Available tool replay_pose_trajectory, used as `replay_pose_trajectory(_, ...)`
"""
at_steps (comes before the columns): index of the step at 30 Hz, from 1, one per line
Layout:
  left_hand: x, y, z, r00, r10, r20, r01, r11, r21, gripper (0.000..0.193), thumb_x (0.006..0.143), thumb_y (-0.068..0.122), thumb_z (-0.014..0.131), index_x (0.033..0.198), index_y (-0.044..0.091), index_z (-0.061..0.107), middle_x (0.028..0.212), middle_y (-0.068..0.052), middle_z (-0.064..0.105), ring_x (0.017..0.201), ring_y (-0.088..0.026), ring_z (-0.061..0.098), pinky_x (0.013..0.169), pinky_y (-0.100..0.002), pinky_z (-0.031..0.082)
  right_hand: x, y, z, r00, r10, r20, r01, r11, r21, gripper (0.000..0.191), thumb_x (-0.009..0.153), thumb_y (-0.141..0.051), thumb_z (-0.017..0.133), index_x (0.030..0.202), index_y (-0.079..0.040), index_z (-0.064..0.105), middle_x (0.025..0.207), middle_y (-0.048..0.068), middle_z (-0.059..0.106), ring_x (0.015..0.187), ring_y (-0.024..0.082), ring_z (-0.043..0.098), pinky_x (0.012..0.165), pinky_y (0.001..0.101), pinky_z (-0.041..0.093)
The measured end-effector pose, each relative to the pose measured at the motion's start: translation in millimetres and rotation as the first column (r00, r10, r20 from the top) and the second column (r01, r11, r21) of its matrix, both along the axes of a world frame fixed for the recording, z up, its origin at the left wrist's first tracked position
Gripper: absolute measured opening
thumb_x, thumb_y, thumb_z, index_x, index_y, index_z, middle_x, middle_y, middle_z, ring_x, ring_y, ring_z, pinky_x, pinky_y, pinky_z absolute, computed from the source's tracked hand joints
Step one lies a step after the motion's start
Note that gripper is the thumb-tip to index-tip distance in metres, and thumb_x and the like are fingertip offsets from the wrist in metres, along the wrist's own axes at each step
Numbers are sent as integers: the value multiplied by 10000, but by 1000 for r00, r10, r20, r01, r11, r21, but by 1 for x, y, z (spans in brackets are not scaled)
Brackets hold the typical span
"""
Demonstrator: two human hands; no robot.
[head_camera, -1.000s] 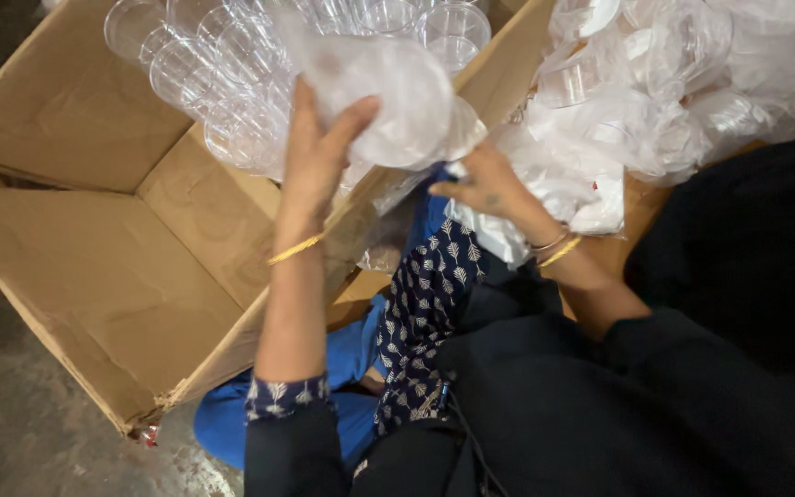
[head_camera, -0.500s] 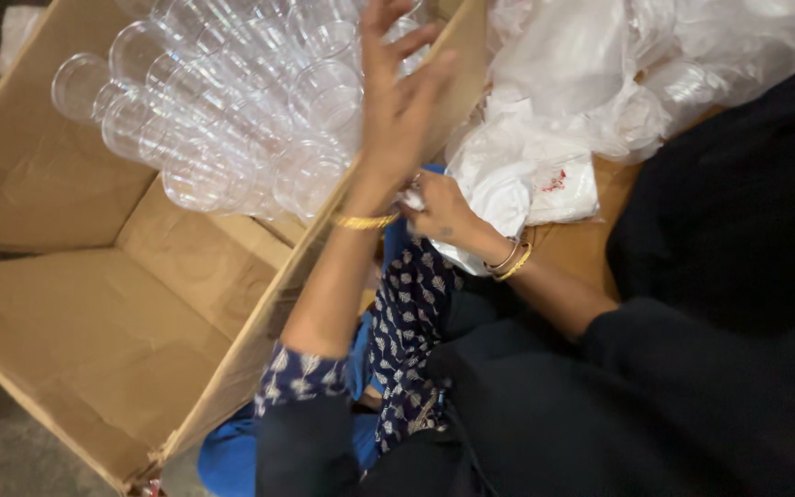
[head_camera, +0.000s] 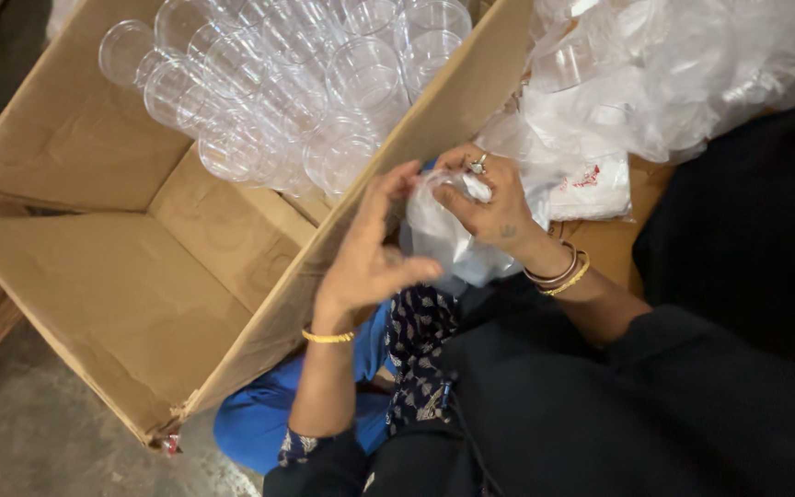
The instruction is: The person sits on the floor in front of an open cardboard box of clear plastic cups. They open a poly bag, place cups into it one at a time, gather and twist the bag closed, and set the filled bag beside the box, repeating the cycle.
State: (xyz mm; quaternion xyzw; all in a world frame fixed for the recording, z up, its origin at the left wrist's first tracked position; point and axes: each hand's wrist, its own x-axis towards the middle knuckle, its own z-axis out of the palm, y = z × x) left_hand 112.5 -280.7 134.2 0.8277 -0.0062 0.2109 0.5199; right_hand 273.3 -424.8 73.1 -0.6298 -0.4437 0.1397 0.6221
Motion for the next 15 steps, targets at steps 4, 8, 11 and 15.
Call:
replay_pose_trajectory(4,-4,-22,-8,966,252,53,-257,958,129,454,921,128,737,1333,8,589,1230,-133,649,1180,-194,626,1017,-323,518,-14,4,21,982,-57,181,58,998,-4,169,946,-18,771,1085,-30,674,998,59,717,914,123,711,814,271,548)
replay_pose_trajectory(8,-10,-19,-22,885,459,-73,-459,840,-290,190,1003,161,696,1122,13,699,877,-12,717,813,-77,640,751,-248,529,-36,-1,79,997,-57,53,53,996,71,359,905,-43,788,1214,-2,610,1169,84,666,1056,154,644,873,289,519)
replay_pose_trajectory(11,-22,-13,-25,860,511,7,-482,815,-322,171,1007,143,696,1093,-3,673,870,12,695,807,-57,615,736,-227,512,-44,-43,135,985,166,52,-174,954,245,450,885,-68,797,1266,-1,567,1249,94,649,1142,166,630,909,288,510)
replay_pose_trajectory(15,-30,-18,-24,857,515,-6,-485,804,-344,167,1009,147,706,1091,4,682,888,15,683,819,-53,587,738,-222,504,-49,-84,173,691,675,259,-699,532,478,530,865,-106,836,1294,7,546,1222,108,668,1126,180,648,907,291,516)
